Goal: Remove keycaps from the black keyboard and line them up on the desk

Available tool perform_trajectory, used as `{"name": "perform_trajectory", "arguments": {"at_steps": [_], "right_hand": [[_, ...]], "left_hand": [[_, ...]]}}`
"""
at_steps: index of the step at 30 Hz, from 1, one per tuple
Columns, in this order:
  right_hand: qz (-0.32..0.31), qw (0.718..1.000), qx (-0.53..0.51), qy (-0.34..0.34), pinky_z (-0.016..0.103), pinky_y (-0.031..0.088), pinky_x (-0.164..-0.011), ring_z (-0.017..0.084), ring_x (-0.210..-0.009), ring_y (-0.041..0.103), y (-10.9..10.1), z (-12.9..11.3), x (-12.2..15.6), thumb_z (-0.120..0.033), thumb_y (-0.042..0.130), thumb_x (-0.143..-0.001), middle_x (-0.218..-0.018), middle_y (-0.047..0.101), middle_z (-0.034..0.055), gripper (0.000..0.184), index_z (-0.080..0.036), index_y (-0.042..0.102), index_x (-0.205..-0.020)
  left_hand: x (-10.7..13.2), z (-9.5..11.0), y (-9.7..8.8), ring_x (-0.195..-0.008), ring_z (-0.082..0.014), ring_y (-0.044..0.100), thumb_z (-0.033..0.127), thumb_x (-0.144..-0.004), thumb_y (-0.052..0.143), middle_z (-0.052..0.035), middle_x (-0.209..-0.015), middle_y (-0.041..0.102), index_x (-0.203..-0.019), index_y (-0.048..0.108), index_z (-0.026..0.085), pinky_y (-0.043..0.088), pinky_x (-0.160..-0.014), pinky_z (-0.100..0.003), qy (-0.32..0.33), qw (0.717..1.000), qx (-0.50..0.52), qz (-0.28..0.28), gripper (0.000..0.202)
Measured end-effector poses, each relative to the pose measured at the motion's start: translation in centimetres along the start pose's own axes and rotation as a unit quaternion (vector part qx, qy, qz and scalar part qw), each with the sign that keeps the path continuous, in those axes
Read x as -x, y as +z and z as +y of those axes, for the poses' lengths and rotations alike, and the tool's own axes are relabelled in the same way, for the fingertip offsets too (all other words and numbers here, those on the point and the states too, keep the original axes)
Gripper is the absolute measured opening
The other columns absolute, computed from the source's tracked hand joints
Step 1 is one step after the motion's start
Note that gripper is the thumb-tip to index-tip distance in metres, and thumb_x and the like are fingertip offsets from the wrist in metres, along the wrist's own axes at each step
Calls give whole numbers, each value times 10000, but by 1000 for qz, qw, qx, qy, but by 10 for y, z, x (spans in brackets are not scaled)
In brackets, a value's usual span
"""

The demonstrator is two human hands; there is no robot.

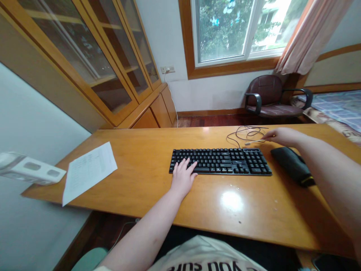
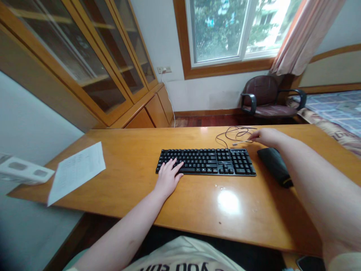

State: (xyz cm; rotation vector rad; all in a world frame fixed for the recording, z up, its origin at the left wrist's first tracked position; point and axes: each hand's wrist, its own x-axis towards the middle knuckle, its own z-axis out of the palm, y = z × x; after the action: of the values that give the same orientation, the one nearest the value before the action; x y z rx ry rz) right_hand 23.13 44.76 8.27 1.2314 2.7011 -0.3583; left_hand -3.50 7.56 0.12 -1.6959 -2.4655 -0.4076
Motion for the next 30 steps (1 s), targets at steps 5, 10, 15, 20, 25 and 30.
{"name": "perform_trajectory", "arguments": {"at_steps": [5, 10, 15, 20, 25, 30], "right_hand": [[77, 993, 31, 89, 289, 363, -709, 197, -813, 592, -1, -20, 50, -267, 413, -891, -1033, 671, 143, 365, -156, 615, -1173], [71, 986, 31, 149, 299, 389, -645, 235, -774, 626, 32, -44, 110, -347, 365, -888, -905, 697, 130, 384, -185, 637, -1105], [93, 984, 16, 150, 309, 435, -721, 248, -868, 645, 77, -44, 130, -259, 336, -878, -1014, 683, 151, 373, -144, 626, -1084], [113, 983, -33, 144, 326, 464, -770, 260, -907, 647, 97, -43, 128, -240, 369, -864, -1015, 682, 161, 352, -97, 619, -1067], [156, 977, -45, 141, 345, 496, -771, 281, -937, 647, 99, -50, 131, -223, 407, -846, -999, 687, 170, 324, -90, 644, -1021], [171, 975, -41, 137, 375, 518, -725, 304, -897, 658, 101, -54, 136, -235, 397, -851, -968, 696, 176, 332, -100, 668, -988]], "left_hand": [[0, 0, 0, -1308, -238, 350, 331, -819, 591, -46, -1388, 447, -1281, 491, 341, 221, -1098, -481, 1, 1000, 1, 5, 473], [0, -1, 0, -1307, -244, 350, 337, -825, 580, -47, -1387, 448, -1287, 488, 334, 220, -1098, -486, 1, 1000, 0, 5, 471], [-1, -1, 1, -1304, -243, 353, 341, -827, 577, -51, -1381, 455, -1282, 495, 335, 226, -1094, -485, 2, 1000, -2, 4, 462], [0, -1, 1, -1307, -242, 350, 341, -825, 579, -54, -1385, 450, -1287, 488, 333, 223, -1097, -485, 4, 1000, 0, 5, 471], [0, -1, 1, -1306, -241, 353, 337, -823, 583, -55, -1385, 450, -1283, 492, 333, 220, -1097, -487, 2, 1000, 1, 9, 469], [-1, -1, 1, -1299, -242, 363, 337, -822, 584, -61, -1378, 457, -1276, 501, 331, 233, -1091, -490, 4, 1000, -2, 9, 462]]}}
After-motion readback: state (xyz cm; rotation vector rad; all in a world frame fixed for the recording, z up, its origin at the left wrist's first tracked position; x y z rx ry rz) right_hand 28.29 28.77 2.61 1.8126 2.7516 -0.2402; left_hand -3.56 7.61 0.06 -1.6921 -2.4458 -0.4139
